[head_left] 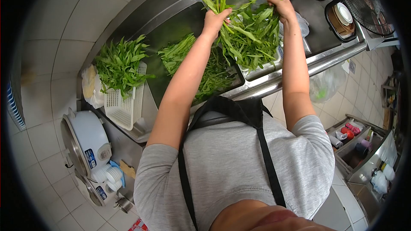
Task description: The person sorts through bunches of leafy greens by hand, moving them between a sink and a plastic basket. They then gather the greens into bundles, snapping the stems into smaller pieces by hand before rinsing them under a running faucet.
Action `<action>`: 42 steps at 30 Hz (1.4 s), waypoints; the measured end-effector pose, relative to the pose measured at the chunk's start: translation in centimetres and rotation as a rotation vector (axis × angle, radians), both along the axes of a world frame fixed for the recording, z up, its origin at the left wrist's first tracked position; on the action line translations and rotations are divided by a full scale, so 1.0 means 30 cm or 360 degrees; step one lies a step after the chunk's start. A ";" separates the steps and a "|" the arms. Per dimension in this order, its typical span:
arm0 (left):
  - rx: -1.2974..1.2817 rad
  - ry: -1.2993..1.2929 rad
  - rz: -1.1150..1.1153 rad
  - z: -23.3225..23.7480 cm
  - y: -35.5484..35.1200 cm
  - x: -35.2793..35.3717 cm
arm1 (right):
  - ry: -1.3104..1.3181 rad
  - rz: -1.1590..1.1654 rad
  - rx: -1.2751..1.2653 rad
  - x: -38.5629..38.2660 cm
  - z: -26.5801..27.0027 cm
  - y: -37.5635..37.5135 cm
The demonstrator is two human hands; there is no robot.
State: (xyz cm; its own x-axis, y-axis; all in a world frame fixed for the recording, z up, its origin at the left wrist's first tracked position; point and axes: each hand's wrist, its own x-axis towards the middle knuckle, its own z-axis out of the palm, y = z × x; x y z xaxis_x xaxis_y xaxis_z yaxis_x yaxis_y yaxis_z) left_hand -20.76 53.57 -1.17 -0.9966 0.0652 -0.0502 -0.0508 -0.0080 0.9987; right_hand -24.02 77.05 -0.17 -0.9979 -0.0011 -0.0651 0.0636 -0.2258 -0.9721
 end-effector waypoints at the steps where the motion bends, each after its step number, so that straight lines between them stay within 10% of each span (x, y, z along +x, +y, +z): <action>1: 0.0002 -0.0004 0.0009 -0.006 -0.006 0.004 | 0.0034 0.0012 0.0137 -0.004 0.002 0.026; 20: 0.0088 -0.0129 0.0191 0.019 0.080 -0.009 | 0.0303 0.0590 0.1443 0.048 -0.021 -0.189; 30: 0.0289 -0.0187 0.0323 -0.009 0.047 -0.018 | -0.0053 -0.0077 -0.0104 0.021 -0.079 -0.070; 42: -0.0260 -0.0495 -0.0171 -0.007 0.058 -0.031 | 0.0630 -0.0918 0.0060 0.210 0.253 0.398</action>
State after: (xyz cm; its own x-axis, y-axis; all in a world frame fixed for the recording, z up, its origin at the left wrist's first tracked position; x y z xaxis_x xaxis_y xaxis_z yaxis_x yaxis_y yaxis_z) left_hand -21.68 55.30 -1.37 -0.9199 0.1344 -0.3684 -0.3444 0.1723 0.9229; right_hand -17.72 89.00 7.41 -0.7873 0.5308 0.3138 -0.4166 -0.0828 -0.9053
